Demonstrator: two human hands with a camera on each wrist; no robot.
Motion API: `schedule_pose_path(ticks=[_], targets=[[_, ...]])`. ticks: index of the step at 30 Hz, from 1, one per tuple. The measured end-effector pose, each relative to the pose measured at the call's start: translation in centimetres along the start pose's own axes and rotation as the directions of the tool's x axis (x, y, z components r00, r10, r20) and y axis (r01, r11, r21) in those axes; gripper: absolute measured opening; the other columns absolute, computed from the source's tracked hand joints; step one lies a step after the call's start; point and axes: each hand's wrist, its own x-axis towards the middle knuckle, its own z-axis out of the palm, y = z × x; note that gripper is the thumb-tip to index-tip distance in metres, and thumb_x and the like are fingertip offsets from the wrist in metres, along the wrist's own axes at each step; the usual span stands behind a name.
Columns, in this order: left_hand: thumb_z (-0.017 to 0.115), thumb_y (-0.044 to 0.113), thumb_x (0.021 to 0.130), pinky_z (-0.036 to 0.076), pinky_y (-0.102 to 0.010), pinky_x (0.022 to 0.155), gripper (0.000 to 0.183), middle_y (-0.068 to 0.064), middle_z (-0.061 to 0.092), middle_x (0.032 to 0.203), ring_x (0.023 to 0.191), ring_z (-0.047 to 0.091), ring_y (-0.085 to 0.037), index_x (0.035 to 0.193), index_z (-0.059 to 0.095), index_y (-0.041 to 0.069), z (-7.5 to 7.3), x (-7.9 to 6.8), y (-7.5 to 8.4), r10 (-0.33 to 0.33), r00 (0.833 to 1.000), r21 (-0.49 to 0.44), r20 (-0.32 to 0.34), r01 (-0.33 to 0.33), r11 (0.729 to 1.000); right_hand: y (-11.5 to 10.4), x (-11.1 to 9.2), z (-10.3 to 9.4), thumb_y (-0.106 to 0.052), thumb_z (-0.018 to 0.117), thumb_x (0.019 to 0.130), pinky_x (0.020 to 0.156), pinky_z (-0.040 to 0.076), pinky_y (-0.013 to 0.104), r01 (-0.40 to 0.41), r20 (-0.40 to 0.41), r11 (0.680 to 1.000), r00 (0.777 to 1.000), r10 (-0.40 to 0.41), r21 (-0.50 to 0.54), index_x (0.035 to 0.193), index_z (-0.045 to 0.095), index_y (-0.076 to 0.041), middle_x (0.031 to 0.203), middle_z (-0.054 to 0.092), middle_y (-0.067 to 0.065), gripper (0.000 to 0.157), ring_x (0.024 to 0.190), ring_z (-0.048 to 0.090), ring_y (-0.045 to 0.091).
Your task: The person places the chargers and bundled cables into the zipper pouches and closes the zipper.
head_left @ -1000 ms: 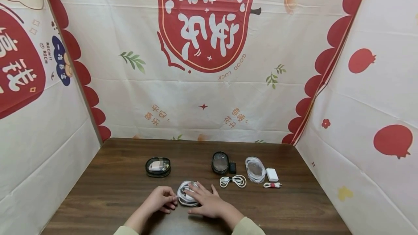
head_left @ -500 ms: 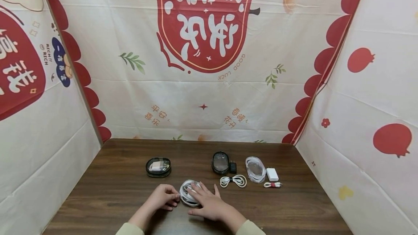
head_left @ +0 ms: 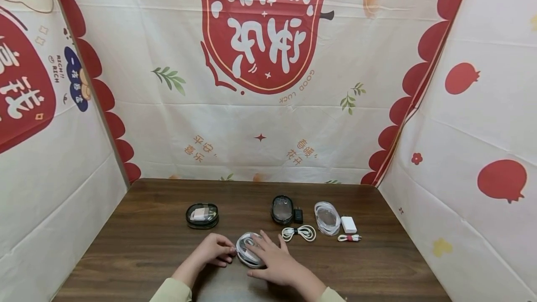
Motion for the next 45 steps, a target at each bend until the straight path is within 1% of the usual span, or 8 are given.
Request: schedule_pose_path(ticks=[2,4,8,13,18,28,37,45], targets=[[0.066,0.009,0.08,0.053,-0.032,0.051,0.015,-0.011,0.066,0.078,0.06,0.062,-0.016,0.089,0.066,-0.003,-0.1,0.3,0.1,0.006,1.0,0.005,-0.005,-0.006,1.0,0.8,0.5,-0.2,-0.059,0.047,0.082,0.093,0.008,0.068,0.049,0.002,0.999,0.999,-0.049,-0.011,0.138,0.033,-0.029,0.147,0.021,-0.003,0.065,0.133,0.015,0.028],[0.066,0.009,0.08,0.052,-0.032,0.05,0.014,-0.011,0.066,0.078,0.06,0.062,-0.016,0.089,0.066,-0.003,-0.2,0.6,0.1,0.009,1.0,0.008,-0.009,-0.009,1.0,1.5,0.9,-0.4,-0.06,0.046,0.083,0.093,0.009,0.068,0.079,0.029,0.997,0.997,-0.078,-0.006,0.139,0.03,-0.031,0.147,0.019,-0.005,0.066,0.133,0.015,0.027],[0.065,0.008,0.08,0.052,-0.032,0.05,0.013,-0.012,0.066,0.078,0.059,0.062,-0.016,0.088,0.065,-0.004,-0.3,0.9,0.2,0.009,1.0,0.004,-0.004,-0.009,1.0,2.5,1.3,-0.2,-0.063,0.043,0.082,0.094,0.011,0.068,0.104,0.082,0.994,0.991,-0.102,-0.019,0.14,0.027,-0.032,0.148,0.017,-0.006,0.068,0.133,0.015,0.027],[0.065,0.006,0.08,0.053,-0.032,0.052,0.015,-0.012,0.065,0.078,0.061,0.063,-0.016,0.087,0.063,-0.007,-0.2,0.7,0.0,0.017,1.0,0.006,0.006,-0.017,1.0,2.8,1.2,1.0,-0.069,0.037,0.08,0.094,0.011,0.067,0.127,0.108,0.984,0.988,-0.114,-0.126,0.142,0.019,-0.033,0.149,0.009,-0.008,0.074,0.134,0.01,0.024],[0.065,0.005,0.08,0.053,-0.031,0.052,0.014,-0.01,0.064,0.075,0.061,0.062,-0.016,0.085,0.062,-0.008,-0.1,0.4,0.0,0.036,0.999,0.01,-0.004,-0.035,0.999,2.6,1.0,1.8,-0.073,0.035,0.078,0.095,0.012,0.066,0.108,0.101,0.979,0.991,-0.092,-0.171,0.143,0.012,-0.034,0.149,0.006,-0.01,0.079,0.135,0.006,0.021],[0.064,0.005,0.08,0.053,-0.032,0.051,0.01,-0.01,0.064,0.073,0.061,0.061,-0.015,0.08,0.061,-0.005,0.1,-0.3,0.2,0.069,0.998,0.055,-0.011,-0.068,0.996,2.0,1.1,1.7,-0.072,0.034,0.078,0.095,0.01,0.067,0.067,0.108,0.989,0.993,-0.054,-0.13,0.143,0.01,-0.034,0.149,0.009,-0.009,0.079,0.135,0.008,0.023],[0.063,0.003,0.081,0.052,-0.032,0.05,0.009,-0.014,0.065,0.075,0.062,0.062,-0.019,0.079,0.06,-0.006,0.8,-0.9,0.5,0.092,0.995,0.047,0.036,-0.094,0.994,1.9,1.2,1.5,-0.072,0.035,0.078,0.095,0.009,0.066,0.023,0.141,0.996,0.99,-0.011,-0.085,0.143,0.009,-0.035,0.149,0.009,-0.01,0.079,0.135,0.006,0.021],[0.065,0.004,0.079,0.052,-0.032,0.05,0.01,-0.009,0.064,0.072,0.06,0.062,-0.016,0.077,0.061,-0.005,2.0,-0.9,0.3,0.062,0.995,0.042,0.074,-0.066,0.997,1.4,1.4,1.4,-0.072,0.035,0.078,0.097,0.007,0.065,-0.013,0.134,0.999,0.991,0.019,-0.046,0.143,0.014,-0.034,0.149,0.01,-0.009,0.078,0.135,0.007,0.023]])
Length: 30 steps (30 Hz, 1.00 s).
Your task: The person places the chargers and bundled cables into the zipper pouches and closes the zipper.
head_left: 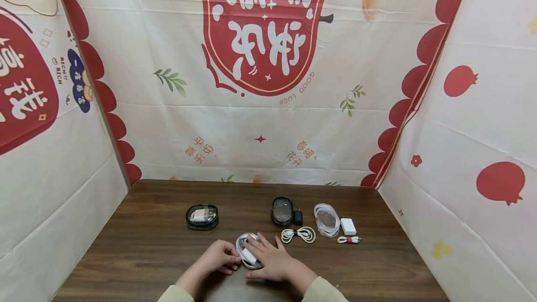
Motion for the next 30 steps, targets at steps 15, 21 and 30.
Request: schedule_pose_path(ticks=[15,21,30], targets=[[0.065,0.002,0.079,0.052,-0.033,0.049,0.007,-0.009,0.062,0.069,0.058,0.059,-0.015,0.078,0.064,-0.004,-0.4,-0.4,-0.1,0.008,0.987,0.011,-0.158,-0.007,1.0,-0.7,0.0,-0.8,-0.073,0.036,0.077,0.097,0.005,0.065,-0.031,-0.005,0.999,1.0,0.031,-0.039,0.141,0.021,-0.035,0.148,0.015,-0.008,0.076,0.134,0.009,0.026],[0.065,0.003,0.079,0.052,-0.032,0.049,0.01,-0.009,0.062,0.069,0.059,0.06,-0.015,0.083,0.064,-0.007,-1.1,-0.2,-0.1,-0.007,0.978,-0.002,-0.206,0.007,1.0,-0.6,-1.1,-0.6,-0.073,0.035,0.077,0.096,0.006,0.066,0.002,-0.053,0.995,0.999,-0.008,-0.096,0.139,0.025,-0.037,0.147,0.019,-0.004,0.073,0.134,0.011,0.027],[0.063,0.001,0.08,0.052,-0.033,0.05,0.01,-0.009,0.063,0.072,0.061,0.06,-0.016,0.085,0.064,-0.007,-1.9,1.0,0.2,-0.007,0.977,0.02,-0.214,0.012,1.0,-0.9,-0.6,-1.5,-0.066,0.041,0.081,0.095,0.004,0.067,0.091,-0.056,0.994,0.994,-0.094,-0.051,0.138,0.032,-0.031,0.146,0.021,-0.001,0.068,0.134,0.013,0.026]])
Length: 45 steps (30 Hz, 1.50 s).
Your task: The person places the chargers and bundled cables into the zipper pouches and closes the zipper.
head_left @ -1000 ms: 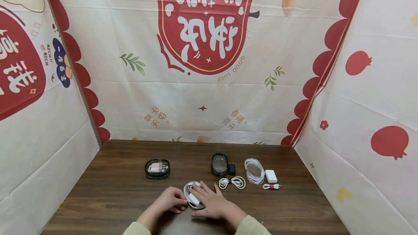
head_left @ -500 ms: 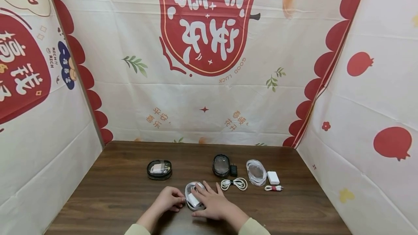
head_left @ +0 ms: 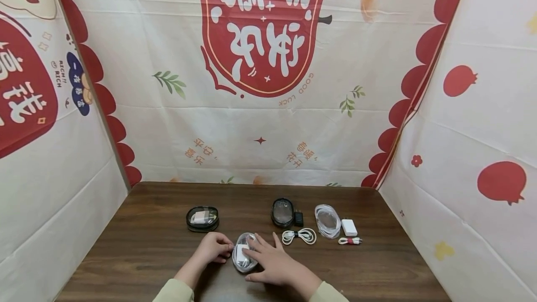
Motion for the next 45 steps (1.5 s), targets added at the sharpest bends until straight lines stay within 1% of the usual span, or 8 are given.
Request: schedule_pose_path(ticks=[4,11,16,21,32,37,42,45], targets=[[0.063,0.001,0.08,0.052,-0.034,0.051,0.009,-0.009,0.063,0.072,0.061,0.06,-0.016,0.085,0.063,-0.007,-0.3,0.4,0.0,0.014,1.0,0.009,0.006,-0.014,1.0,0.0,0.4,0.4,-0.067,0.041,0.08,0.094,0.006,0.068,-0.01,0.02,1.0,1.0,0.01,0.002,0.138,0.034,-0.03,0.145,0.025,-0.001,0.069,0.133,0.015,0.026],[0.064,0.003,0.08,0.052,-0.034,0.051,0.008,-0.009,0.062,0.072,0.061,0.06,-0.017,0.084,0.065,-0.004,-0.4,0.4,-0.1,0.031,1.0,0.02,-0.007,-0.03,0.999,-0.5,0.4,1.2,-0.072,0.037,0.077,0.092,0.01,0.069,-0.038,-0.021,0.998,0.999,0.037,-0.052,0.138,0.032,-0.03,0.146,0.023,-0.001,0.074,0.132,0.019,0.025],[0.064,0.004,0.081,0.052,-0.033,0.051,0.008,-0.009,0.062,0.072,0.062,0.06,-0.018,0.082,0.063,-0.003,-0.4,0.3,0.0,0.056,0.998,0.054,-0.001,-0.056,0.997,-0.9,0.4,1.1,-0.075,0.035,0.076,0.092,0.009,0.069,-0.071,-0.002,0.996,0.997,0.071,-0.048,0.139,0.03,-0.031,0.146,0.021,-0.003,0.077,0.133,0.018,0.024],[0.064,0.005,0.081,0.051,-0.032,0.049,0.007,-0.009,0.062,0.07,0.061,0.06,-0.018,0.078,0.059,0.0,-0.4,0.1,0.1,0.071,0.997,0.082,0.008,-0.072,0.994,-1.3,0.4,1.1,-0.074,0.035,0.077,0.092,0.008,0.07,-0.087,-0.013,0.995,0.996,0.086,-0.049,0.139,0.03,-0.03,0.146,0.023,-0.002,0.077,0.132,0.019,0.025],[0.063,0.004,0.08,0.049,-0.028,0.046,0.009,-0.006,0.062,0.07,0.059,0.059,-0.015,0.077,0.058,-0.002,-0.8,-0.2,0.1,0.068,0.998,0.065,0.02,-0.069,0.996,-1.2,0.5,1.1,-0.072,0.037,0.077,0.092,0.006,0.07,-0.094,-0.008,0.995,0.996,0.094,-0.008,0.139,0.031,-0.03,0.146,0.024,-0.002,0.075,0.132,0.019,0.024],[0.064,0.005,0.08,0.048,-0.027,0.046,0.01,-0.006,0.062,0.07,0.059,0.058,-0.014,0.078,0.058,-0.002,-0.8,-0.3,-0.3,0.057,0.998,0.066,0.011,-0.058,0.996,-1.2,0.6,1.0,-0.071,0.038,0.078,0.092,0.007,0.07,-0.083,-0.013,0.997,0.996,0.083,0.01,0.138,0.033,-0.03,0.145,0.025,-0.003,0.072,0.131,0.022,0.025],[0.064,0.007,0.08,0.048,-0.027,0.046,0.009,-0.004,0.061,0.068,0.059,0.057,-0.013,0.077,0.06,0.0,-0.6,-0.4,-0.7,0.057,0.998,0.109,0.001,-0.057,0.992,-0.9,0.8,1.1,-0.068,0.039,0.08,0.092,0.009,0.069,-0.051,-0.052,0.999,0.997,0.052,0.015,0.133,0.041,-0.031,0.142,0.031,-0.004,0.064,0.129,0.027,0.024],[0.065,0.006,0.079,0.049,-0.029,0.046,0.008,-0.005,0.061,0.066,0.058,0.057,-0.014,0.077,0.061,0.0,-0.5,-0.4,-0.8,0.064,0.998,0.137,-0.004,-0.063,0.989,-0.7,1.0,1.2,-0.067,0.041,0.08,0.093,0.01,0.068,-0.026,-0.074,1.0,0.997,0.026,0.005,0.133,0.041,-0.032,0.142,0.03,-0.004,0.064,0.131,0.023,0.024]])
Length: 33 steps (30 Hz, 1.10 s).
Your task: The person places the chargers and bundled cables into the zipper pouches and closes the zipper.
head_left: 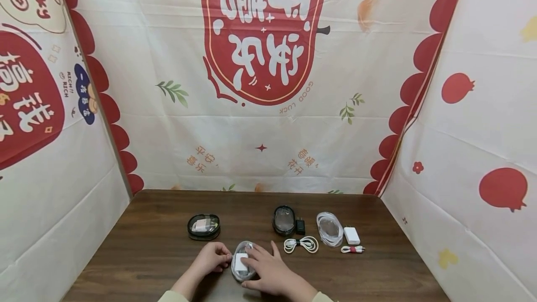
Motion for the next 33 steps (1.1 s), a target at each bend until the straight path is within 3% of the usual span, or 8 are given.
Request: schedule_pose_path(ticks=[5,12,21,33], targets=[[0.067,0.006,0.078,0.049,-0.029,0.045,0.008,-0.004,0.06,0.066,0.057,0.057,-0.014,0.075,0.06,0.002,0.2,0.0,0.2,-0.006,1.0,0.037,-0.009,0.006,0.999,0.1,0.4,0.4,-0.07,0.039,0.079,0.093,0.01,0.069,0.009,0.048,1.0,0.999,-0.009,0.014,0.139,0.029,-0.032,0.147,0.018,-0.004,0.072,0.134,0.014,0.023],[0.068,0.006,0.076,0.048,-0.029,0.045,0.01,-0.002,0.06,0.066,0.057,0.057,-0.014,0.073,0.059,0.002,0.0,0.0,-0.1,-0.012,1.0,0.012,0.013,0.012,1.0,0.0,0.5,0.6,-0.072,0.038,0.077,0.092,0.009,0.07,-0.021,0.127,0.999,0.992,0.016,0.032,0.141,0.022,-0.034,0.148,0.013,-0.006,0.076,0.134,0.012,0.022],[0.068,0.005,0.076,0.049,-0.028,0.046,0.011,-0.003,0.061,0.066,0.057,0.057,-0.013,0.074,0.058,-0.001,-0.3,-0.7,0.0,-0.016,1.0,-0.049,0.026,0.017,0.999,-0.4,0.6,0.9,-0.073,0.037,0.077,0.092,0.013,0.068,-0.01,0.114,1.0,0.993,0.01,-0.003,0.141,0.021,-0.033,0.148,0.015,-0.006,0.077,0.134,0.015,0.021],[0.068,0.003,0.075,0.048,-0.026,0.044,0.013,-0.002,0.06,0.064,0.055,0.057,-0.012,0.075,0.058,-0.004,0.1,-1.8,0.5,-0.044,0.992,-0.095,0.118,0.055,0.994,-0.5,0.5,0.8,-0.073,0.038,0.076,0.093,0.013,0.068,-0.045,0.091,0.999,0.995,0.044,0.009,0.141,0.024,-0.03,0.148,0.017,-0.005,0.079,0.133,0.016,0.023]])
